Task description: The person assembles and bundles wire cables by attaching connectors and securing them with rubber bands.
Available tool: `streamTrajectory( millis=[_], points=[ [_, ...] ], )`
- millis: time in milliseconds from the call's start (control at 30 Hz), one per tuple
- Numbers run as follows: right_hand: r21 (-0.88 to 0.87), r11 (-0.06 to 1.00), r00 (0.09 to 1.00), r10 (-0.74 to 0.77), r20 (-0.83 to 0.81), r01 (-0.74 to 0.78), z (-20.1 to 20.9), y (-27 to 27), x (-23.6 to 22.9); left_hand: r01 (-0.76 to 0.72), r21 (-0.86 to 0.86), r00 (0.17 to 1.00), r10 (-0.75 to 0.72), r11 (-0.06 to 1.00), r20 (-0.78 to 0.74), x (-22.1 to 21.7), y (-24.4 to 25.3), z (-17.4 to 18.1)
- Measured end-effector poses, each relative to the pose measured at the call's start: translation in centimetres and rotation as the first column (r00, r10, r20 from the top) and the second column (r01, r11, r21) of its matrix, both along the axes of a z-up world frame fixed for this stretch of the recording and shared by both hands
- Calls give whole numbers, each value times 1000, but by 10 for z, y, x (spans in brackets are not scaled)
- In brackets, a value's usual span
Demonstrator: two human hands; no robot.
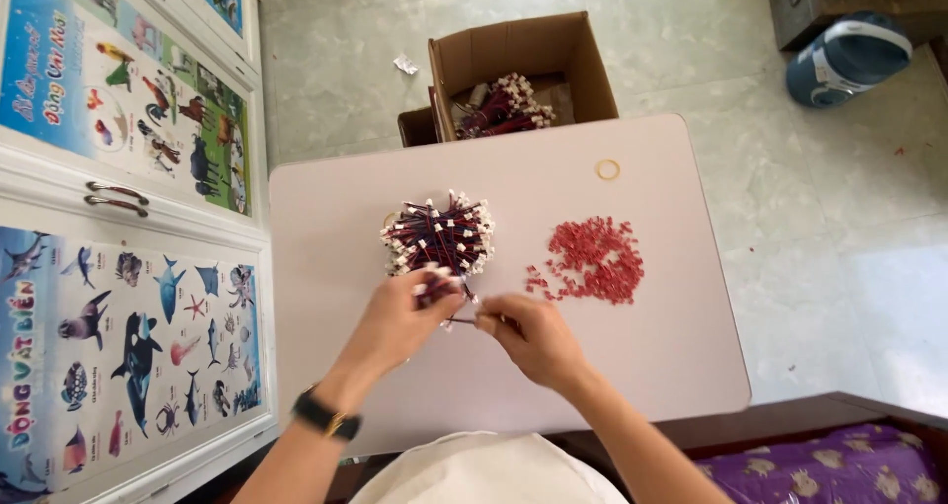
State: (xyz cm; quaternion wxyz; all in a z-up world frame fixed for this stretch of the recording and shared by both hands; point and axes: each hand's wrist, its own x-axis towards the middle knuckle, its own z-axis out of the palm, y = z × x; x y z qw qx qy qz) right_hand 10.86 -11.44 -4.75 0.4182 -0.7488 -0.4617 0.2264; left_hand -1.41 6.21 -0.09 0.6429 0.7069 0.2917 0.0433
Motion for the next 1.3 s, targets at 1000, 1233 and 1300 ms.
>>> streamTrajectory(
  millis=[1000,1233,1300],
  points=[
    [-405,778,221,-554,-802,480,-33,-53,0,450,623,893,-332,640,-304,92,-62,-74],
    [-378,803,169,-497,-851,460,-31,-52,8,386,559,922,-281,734,-268,79,-47,-65],
    [-366,818,172,-478,-861,444,-30,-52,8,363,544,929,-250,757,-272,77,-47,-61]
  ],
)
